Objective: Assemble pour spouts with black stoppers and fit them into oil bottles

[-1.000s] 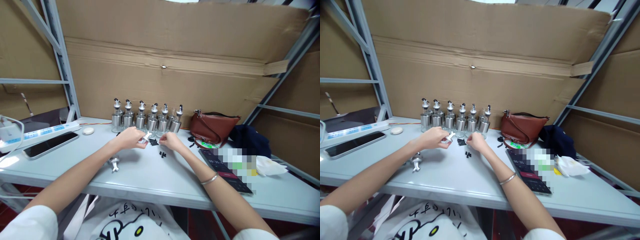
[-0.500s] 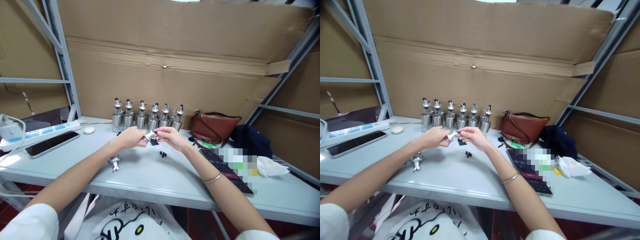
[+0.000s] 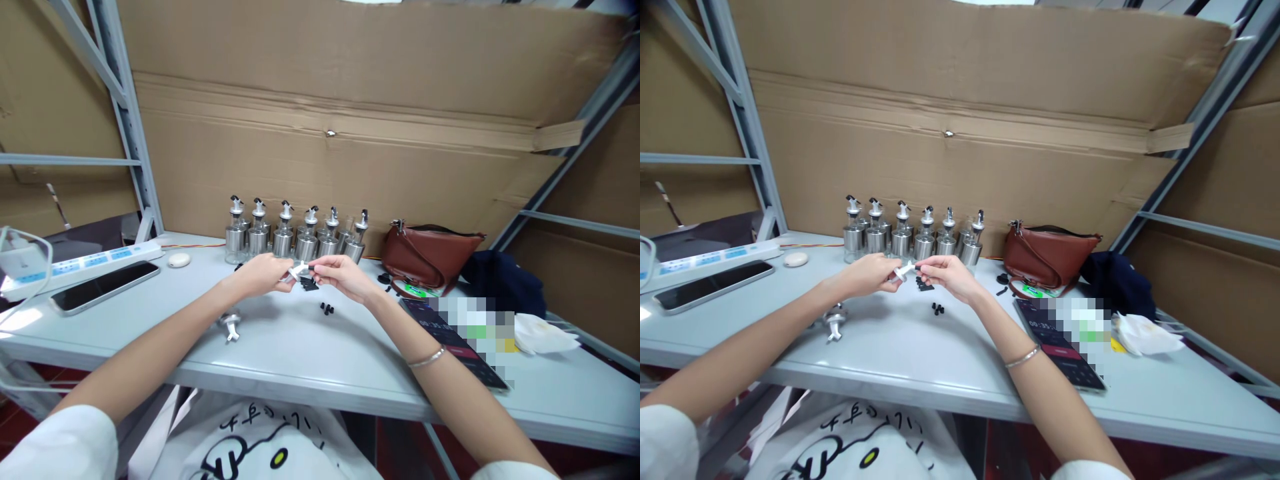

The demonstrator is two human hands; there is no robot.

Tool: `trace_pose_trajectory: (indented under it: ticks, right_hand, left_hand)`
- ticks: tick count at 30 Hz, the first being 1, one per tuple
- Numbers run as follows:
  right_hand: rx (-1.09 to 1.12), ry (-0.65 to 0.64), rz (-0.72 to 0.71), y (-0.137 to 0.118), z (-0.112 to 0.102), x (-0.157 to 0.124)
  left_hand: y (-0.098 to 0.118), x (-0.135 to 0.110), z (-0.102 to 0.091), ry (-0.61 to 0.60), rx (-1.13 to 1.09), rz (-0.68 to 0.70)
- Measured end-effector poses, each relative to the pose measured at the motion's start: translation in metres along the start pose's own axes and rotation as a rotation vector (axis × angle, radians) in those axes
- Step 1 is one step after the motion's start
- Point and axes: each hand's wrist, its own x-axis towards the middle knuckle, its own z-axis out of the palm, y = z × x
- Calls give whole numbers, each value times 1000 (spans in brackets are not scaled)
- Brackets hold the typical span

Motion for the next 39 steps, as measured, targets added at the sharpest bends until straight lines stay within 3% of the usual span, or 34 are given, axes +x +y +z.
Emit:
trace_pose_trajectory:
  ticks: [8, 13, 15, 18, 23, 27, 33, 39]
  right_hand:
    - [13, -60, -13, 2, -2, 0]
    - [93, -281, 53, -2, -2, -6]
    - [89, -302, 42, -3, 0, -7]
    - [79, -214, -23, -3, 3, -6]
    - [111, -54, -101, -4, 3, -2]
    - [166, 11, -120, -8, 2, -2]
    - [179, 108, -80, -8, 4, 0]
    - [140, 140, -86, -6, 8, 1]
  left_hand:
    - [2, 0, 4, -19, -39, -7]
    - [6, -1, 3, 29, -125, 31]
    - [3, -2, 0, 30, -134, 41]
    - [-11, -4, -6, 39, -157, -33]
    - [-52, -10, -7, 191, -68, -278]
    - [-75, -10, 13, 87, -11, -168]
    - [-73, -4, 37, -5, -133, -29]
    - [-65, -3, 35, -31, -139, -71]
